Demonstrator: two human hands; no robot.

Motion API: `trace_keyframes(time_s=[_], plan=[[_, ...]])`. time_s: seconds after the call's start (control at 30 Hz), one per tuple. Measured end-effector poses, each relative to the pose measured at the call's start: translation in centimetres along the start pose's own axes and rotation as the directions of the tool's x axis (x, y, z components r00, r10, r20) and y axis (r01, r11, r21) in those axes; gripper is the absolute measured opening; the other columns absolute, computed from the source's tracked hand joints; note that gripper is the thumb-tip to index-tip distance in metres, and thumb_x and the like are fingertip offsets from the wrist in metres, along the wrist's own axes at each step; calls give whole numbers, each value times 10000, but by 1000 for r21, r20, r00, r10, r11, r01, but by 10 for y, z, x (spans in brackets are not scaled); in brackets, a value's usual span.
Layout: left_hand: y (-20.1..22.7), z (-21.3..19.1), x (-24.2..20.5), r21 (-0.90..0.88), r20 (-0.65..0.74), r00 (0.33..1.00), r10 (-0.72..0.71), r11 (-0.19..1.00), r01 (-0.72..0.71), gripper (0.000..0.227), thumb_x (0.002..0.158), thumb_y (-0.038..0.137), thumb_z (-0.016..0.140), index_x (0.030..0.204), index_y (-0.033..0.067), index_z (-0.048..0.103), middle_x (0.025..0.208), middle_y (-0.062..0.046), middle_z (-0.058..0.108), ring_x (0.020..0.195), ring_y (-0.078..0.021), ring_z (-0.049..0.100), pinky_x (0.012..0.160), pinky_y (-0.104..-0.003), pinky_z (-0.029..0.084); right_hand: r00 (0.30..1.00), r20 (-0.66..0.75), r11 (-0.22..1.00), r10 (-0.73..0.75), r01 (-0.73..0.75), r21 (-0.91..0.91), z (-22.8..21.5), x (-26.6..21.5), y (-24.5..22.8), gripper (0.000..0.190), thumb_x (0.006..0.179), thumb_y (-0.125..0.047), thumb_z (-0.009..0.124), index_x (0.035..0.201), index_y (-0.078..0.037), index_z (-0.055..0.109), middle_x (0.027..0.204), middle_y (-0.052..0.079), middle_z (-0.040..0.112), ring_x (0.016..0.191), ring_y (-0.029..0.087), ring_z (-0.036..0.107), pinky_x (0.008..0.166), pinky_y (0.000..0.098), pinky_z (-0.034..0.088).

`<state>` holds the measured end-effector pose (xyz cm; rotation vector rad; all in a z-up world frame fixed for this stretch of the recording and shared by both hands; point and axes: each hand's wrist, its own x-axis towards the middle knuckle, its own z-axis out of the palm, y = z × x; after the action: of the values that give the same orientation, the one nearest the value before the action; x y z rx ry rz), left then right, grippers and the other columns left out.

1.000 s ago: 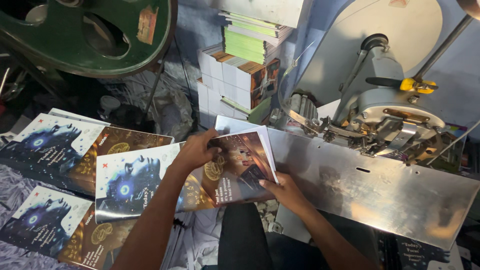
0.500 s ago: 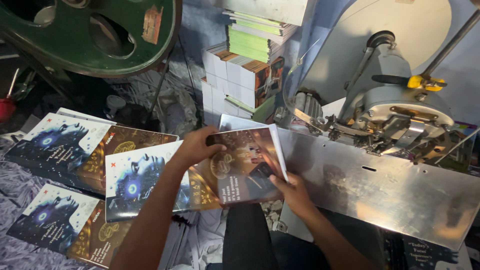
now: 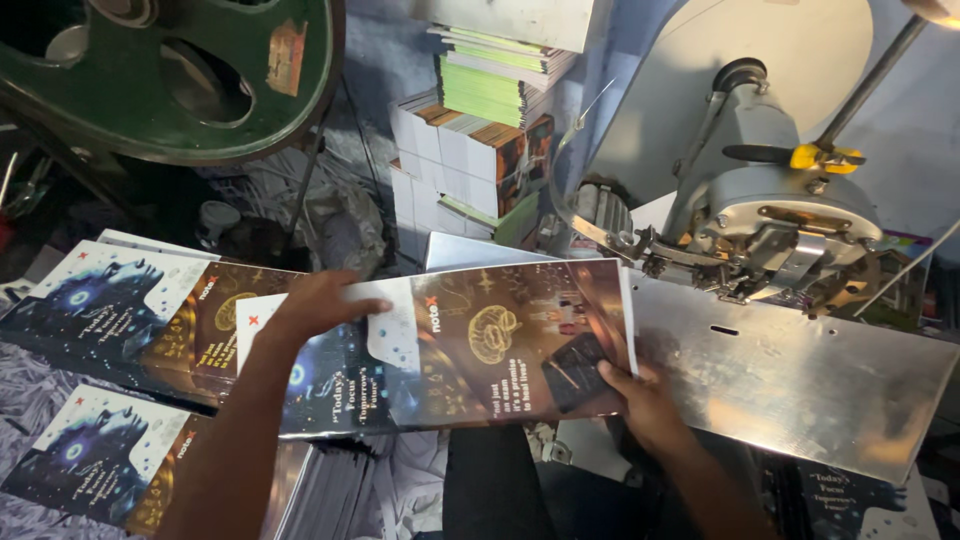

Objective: The person operates a manual bookbinding machine, feeding printed covers one at a time into the device to stitch the spine. After each cycle, the person removes the bound book and places it on a growing stack.

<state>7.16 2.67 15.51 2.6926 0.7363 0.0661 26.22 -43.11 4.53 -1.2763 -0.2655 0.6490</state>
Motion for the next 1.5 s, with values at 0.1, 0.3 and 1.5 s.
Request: trace_keyframes(time_s=[0.1, 0.3, 1.5], plan=[[-12, -17, -8, 78, 12, 997, -71, 994, 70, 896, 640, 833, 702, 1112, 74, 764, 1052, -216, 771, 1041, -387, 733, 939, -490, 550, 1000, 8, 998, 24, -24, 63, -8, -3, -5, 264, 942, -155, 666, 1103, 53, 679, 817, 129, 729, 606, 235, 711, 508, 371, 575], [-60, -39, -25, 15, -44, 974, -220, 975, 221, 886, 653, 794, 695, 1290, 179, 738, 1280, -191, 709, 1232, -382, 637, 1078, -517, 450, 999, 13, 995, -39, 37, 96, -17, -14, -18, 233, 932, -125, 633, 1088, 48, 644, 784, 152, 714, 544, 267, 692, 444, 400, 559], [-107, -40, -178, -885, -463, 803, -377, 151, -440, 444, 910, -158, 485, 1322, -13, 565, 1216, -142, 649, 1030, -222, 702, 937, -361, 612, 984, -58, 978, 167, -158, 133, 41, -36, -99, 307, 891, -177, 661, 1157, -24, 666, 892, 104, 748, 667, 210, 731, 477, 346, 581]])
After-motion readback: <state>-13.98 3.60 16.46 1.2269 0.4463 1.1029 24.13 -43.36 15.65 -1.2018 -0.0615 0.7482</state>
